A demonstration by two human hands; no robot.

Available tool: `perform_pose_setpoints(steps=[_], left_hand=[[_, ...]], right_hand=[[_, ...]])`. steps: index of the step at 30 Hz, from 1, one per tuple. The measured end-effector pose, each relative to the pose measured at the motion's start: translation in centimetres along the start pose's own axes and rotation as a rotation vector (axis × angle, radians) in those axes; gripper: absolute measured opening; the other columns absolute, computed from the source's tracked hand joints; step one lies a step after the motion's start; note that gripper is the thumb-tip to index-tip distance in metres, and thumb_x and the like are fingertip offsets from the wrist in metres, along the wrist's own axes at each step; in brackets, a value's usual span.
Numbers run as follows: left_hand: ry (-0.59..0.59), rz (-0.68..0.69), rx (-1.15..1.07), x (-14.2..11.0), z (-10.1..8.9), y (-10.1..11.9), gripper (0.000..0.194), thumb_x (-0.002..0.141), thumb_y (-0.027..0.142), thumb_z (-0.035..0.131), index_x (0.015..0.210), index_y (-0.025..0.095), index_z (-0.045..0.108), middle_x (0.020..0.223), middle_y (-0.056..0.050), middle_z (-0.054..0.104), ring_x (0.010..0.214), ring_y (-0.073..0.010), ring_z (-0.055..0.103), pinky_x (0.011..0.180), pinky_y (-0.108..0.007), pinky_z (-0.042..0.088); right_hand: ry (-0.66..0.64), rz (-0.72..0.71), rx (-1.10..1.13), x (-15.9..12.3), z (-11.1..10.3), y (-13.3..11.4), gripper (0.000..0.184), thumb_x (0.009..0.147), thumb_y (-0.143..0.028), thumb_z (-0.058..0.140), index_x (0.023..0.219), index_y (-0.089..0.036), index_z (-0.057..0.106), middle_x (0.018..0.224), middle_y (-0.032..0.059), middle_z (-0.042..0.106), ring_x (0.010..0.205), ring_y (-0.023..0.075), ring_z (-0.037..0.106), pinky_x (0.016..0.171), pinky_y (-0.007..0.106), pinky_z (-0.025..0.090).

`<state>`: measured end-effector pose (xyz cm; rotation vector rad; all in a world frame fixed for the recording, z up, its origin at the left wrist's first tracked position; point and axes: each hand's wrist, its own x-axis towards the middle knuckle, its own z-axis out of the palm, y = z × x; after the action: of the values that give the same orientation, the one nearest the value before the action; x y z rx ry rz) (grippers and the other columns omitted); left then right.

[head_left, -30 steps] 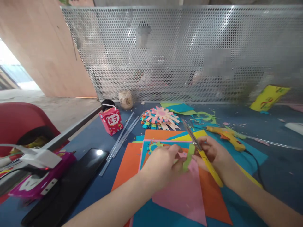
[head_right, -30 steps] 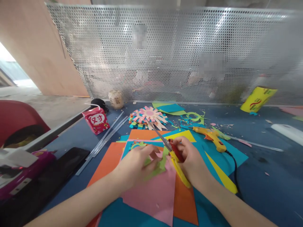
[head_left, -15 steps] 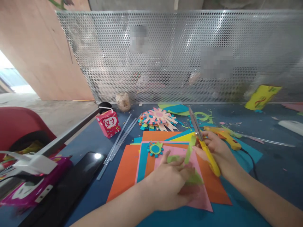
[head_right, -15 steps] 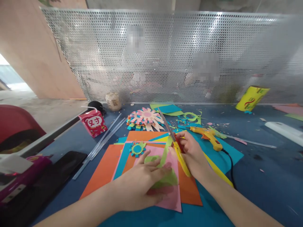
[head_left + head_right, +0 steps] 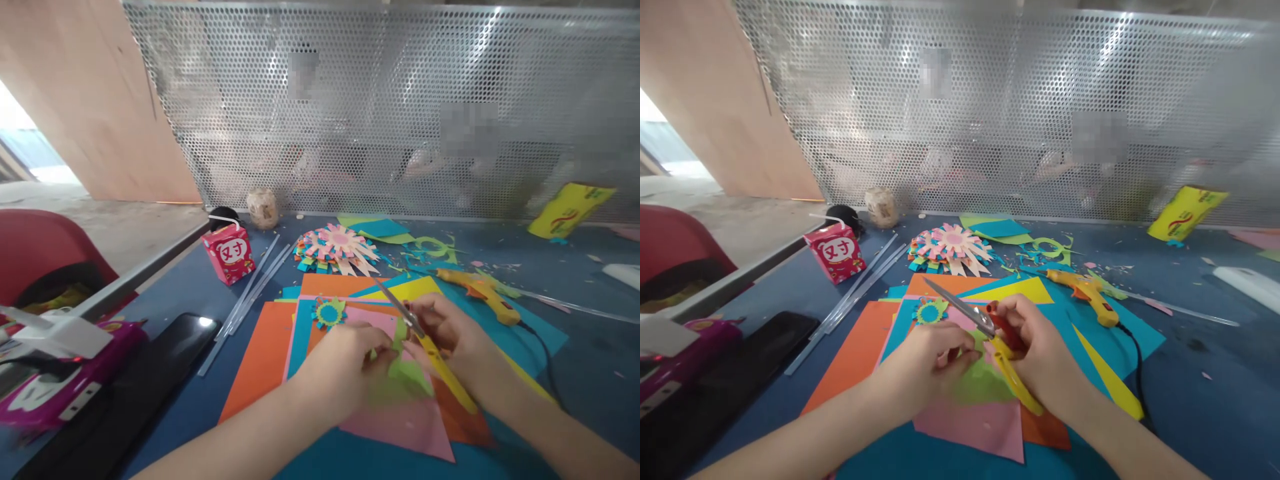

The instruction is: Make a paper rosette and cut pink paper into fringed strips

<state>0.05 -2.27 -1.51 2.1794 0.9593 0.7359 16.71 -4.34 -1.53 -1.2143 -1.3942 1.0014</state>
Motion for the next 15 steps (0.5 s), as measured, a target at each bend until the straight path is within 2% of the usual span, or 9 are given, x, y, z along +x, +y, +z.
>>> perform_pose_setpoints(steps=[3, 6, 8, 12, 15], left_hand=[[0.076, -0.095, -0.249, 0.4, -0.9, 0.1, 0.020, 0.076, 0.018, 0.052, 0.058, 0.018, 0.060, 0.056, 0.000, 0.058, 0.051, -0.0105, 0.048, 0.047, -0.021, 0.033], [0.189, -0.247, -0.599, 0.8, -2.1, 0.5, 0.013, 0.073, 0.022, 0.061, 0.061, 0.017, 0.060, 0.059, -0.001, 0.064, 0.052, -0.0102, 0.054, 0.049, -0.021, 0.039], [0.248, -0.306, -0.747, 0.9, -2.8, 0.9, 0.015, 0.071, 0.025, 0.065, 0.061, 0.015, 0.060, 0.060, -0.004, 0.067, 0.049, -0.0094, 0.054, 0.048, -0.020, 0.039], [0.371, -0.303, -0.828, 1.0, -3.7, 1.3, 0.017, 0.071, 0.027, 0.067, 0.064, 0.012, 0.063, 0.060, -0.005, 0.068, 0.046, -0.0076, 0.051, 0.046, -0.020, 0.039], [0.564, -0.232, -0.838, 1.1, -3.9, 1.3, 0.016, 0.070, 0.026, 0.069, 0.063, 0.013, 0.063, 0.059, -0.003, 0.067, 0.048, -0.0076, 0.054, 0.046, -0.019, 0.041]], right_hand=[[0.016, -0.010, -0.016, 0.0, -0.2, 0.1, 0.030, 0.060, -0.021, 0.073, 0.079, -0.024, 0.049, 0.072, -0.0035, 0.059, 0.063, 0.0125, 0.059, 0.058, 0.023, 0.049], [0.065, -0.041, -0.082, -0.2, -0.4, 0.4, 0.034, 0.062, -0.023, 0.073, 0.083, -0.026, 0.047, 0.072, -0.0039, 0.058, 0.065, 0.0140, 0.059, 0.058, 0.025, 0.049], [0.081, -0.071, -0.145, -0.4, -0.5, 0.5, 0.034, 0.065, -0.025, 0.072, 0.087, -0.027, 0.046, 0.072, -0.0040, 0.056, 0.064, 0.0144, 0.057, 0.056, 0.025, 0.048], [0.003, -0.071, -0.262, -0.9, -0.8, 0.5, 0.026, 0.073, -0.032, 0.064, 0.090, -0.027, 0.045, 0.074, -0.0030, 0.052, 0.065, 0.0153, 0.054, 0.055, 0.026, 0.046], [-0.066, -0.037, -0.340, -1.1, -1.0, 0.4, 0.022, 0.075, -0.036, 0.061, 0.088, -0.027, 0.046, 0.072, -0.0034, 0.051, 0.062, 0.0150, 0.053, 0.054, 0.026, 0.046]])
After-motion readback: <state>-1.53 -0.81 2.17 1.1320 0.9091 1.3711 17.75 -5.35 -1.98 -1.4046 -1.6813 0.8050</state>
